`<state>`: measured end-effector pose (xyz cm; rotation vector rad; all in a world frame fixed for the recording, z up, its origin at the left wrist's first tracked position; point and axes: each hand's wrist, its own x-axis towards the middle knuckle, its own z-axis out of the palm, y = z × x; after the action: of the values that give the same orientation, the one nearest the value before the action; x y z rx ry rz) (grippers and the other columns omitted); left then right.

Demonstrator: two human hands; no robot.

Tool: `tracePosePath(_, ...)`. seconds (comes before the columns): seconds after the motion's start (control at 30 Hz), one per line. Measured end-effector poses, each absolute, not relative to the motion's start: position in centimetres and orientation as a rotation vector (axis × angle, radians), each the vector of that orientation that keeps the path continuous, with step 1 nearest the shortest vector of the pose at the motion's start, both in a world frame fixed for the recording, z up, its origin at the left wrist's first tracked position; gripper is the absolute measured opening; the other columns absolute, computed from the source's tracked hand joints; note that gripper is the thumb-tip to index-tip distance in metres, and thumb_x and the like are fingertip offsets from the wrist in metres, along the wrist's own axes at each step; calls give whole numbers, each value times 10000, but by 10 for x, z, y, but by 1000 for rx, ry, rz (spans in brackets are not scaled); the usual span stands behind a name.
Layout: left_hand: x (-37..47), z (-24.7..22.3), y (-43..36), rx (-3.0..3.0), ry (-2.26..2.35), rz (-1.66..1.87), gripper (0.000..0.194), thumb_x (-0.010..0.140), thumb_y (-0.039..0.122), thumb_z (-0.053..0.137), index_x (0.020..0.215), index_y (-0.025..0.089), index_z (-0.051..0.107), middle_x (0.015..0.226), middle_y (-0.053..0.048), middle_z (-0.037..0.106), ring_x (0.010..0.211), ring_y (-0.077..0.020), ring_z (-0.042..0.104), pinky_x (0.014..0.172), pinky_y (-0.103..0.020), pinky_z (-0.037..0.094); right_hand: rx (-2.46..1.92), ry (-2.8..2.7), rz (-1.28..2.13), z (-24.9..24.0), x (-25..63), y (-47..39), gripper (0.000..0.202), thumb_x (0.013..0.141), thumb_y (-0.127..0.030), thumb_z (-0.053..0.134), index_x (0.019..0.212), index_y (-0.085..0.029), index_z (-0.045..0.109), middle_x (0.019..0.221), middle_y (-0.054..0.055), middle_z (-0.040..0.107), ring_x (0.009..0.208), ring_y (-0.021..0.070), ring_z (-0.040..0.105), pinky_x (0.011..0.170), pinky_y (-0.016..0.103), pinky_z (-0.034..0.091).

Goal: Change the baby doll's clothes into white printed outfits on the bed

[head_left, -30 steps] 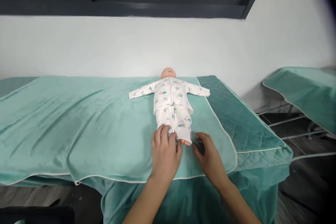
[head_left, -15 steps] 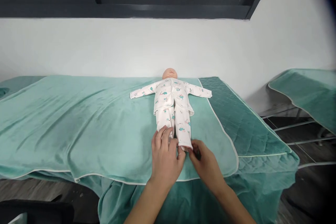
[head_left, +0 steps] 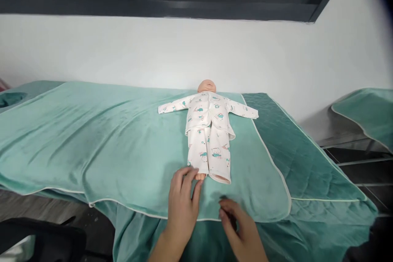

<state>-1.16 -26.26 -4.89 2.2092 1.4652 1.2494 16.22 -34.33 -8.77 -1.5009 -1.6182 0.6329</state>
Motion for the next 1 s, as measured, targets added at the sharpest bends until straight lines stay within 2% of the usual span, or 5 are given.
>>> tracePosePath(0.13,-12,-48,-260,2093,1410,1310,236,928,157,570,1150,237,566,1096,-58,569,1049,-173,578,891,-325,519,-1396,-1768,461,-77,146,-339,143,970,-215,475,1059,-242,584,854,14,664,741,142,663,640,237,541)
tracePosePath(0.33,-13,-49,-260,2010,1344,1330,213,922,165,586,1123,234,580,1079,-44,574,1029,-159,595,881,-306,526,-1495,-1812,-126,-33,140,-291,270,912,-195,567,1181,-210,586,1445,139,480,1387,330,381,1056,526,423)
tracePosePath(0.5,-15,-46,-256,1992,1291,1334,198,922,178,593,1111,236,594,1061,-43,589,1017,-160,601,879,-305,526,-1500,-1916,-175,-28,138,-264,143,911,-162,537,1027,-217,600,1469,117,463,1420,355,335,1118,664,286)
tracePosePath(0.73,-17,-46,-258,2052,1273,1330,204,927,172,582,1123,229,587,1065,-56,589,1021,-165,596,883,-312,526,-1374,-1922,-69,-30,147,-272,138,912,-137,546,1006,-237,568,1371,101,532,1381,310,385,1089,589,384)
tracePosePath(1.0,-33,-52,-255,2067,1323,1303,196,931,185,564,1123,214,591,1073,-72,609,1020,-181,610,854,-320,535,-1401,-1800,52,-41,167,-288,328,938,-167,552,1255,-249,542,1330,110,538,1275,267,483,1002,486,484)
